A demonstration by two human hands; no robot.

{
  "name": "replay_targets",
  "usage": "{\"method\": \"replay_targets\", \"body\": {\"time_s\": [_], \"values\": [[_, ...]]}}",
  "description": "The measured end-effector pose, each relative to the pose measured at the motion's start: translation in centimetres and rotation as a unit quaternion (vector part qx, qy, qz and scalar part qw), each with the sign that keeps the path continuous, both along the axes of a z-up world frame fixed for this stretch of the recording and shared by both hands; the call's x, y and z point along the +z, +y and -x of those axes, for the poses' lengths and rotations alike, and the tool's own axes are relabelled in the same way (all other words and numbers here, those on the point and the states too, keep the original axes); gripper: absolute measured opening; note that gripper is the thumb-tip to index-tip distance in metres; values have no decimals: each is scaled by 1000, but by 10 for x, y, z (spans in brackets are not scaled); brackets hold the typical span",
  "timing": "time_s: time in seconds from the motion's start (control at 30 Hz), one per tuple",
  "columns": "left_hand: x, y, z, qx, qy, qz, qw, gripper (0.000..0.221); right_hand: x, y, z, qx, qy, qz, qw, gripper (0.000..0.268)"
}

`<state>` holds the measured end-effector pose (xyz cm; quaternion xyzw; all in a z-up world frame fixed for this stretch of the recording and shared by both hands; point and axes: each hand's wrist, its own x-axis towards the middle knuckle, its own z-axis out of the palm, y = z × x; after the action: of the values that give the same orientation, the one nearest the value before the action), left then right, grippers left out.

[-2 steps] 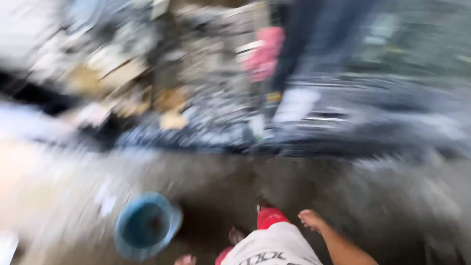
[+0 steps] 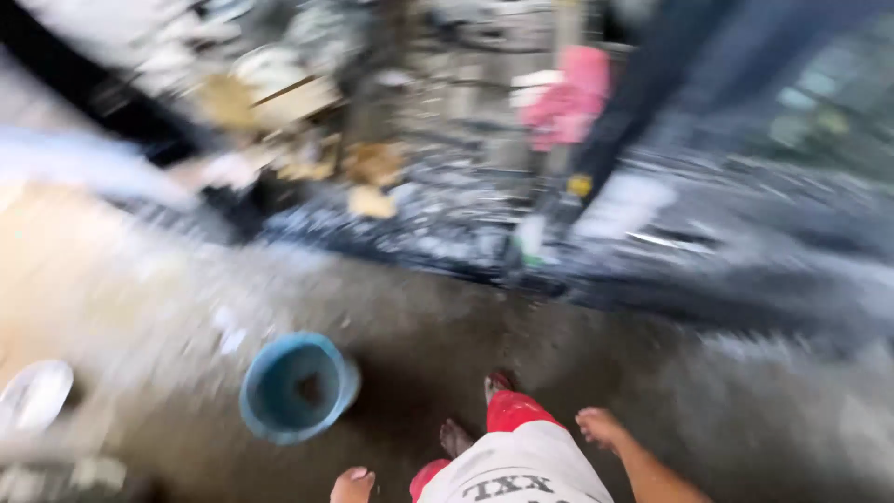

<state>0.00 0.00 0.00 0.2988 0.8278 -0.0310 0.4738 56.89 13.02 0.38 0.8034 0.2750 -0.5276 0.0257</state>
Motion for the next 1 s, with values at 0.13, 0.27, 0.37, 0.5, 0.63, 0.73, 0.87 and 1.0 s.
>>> {"method": "replay_targets", "body": {"time_s": [0.13,0.27,0.37,0.5,0.63,0.73,0.87,1.0], "values": [[28,-11,-10,111,-21,40,993,52,21,51,26,47,-3,43,998,29],[15,-26,-4,174,-16,61,983,47,23,119,64,85,6,21,996,27],[8,-16,6,233,-19,73,969,45,19,177,101,91,38,-3,995,20],[13,29,46,267,19,34,963,37,36,264,176,108,54,-16,993,24],[32,62,99,344,60,-71,934,31,40,348,235,207,69,-33,975,39],[60,87,127,380,53,-135,913,37,-36,424,246,139,225,-121,957,12],[63,90,137,366,36,-114,923,38,69,453,330,210,91,-82,970,41],[42,95,147,356,3,50,933,35,58,443,365,190,128,-91,969,40]]}}
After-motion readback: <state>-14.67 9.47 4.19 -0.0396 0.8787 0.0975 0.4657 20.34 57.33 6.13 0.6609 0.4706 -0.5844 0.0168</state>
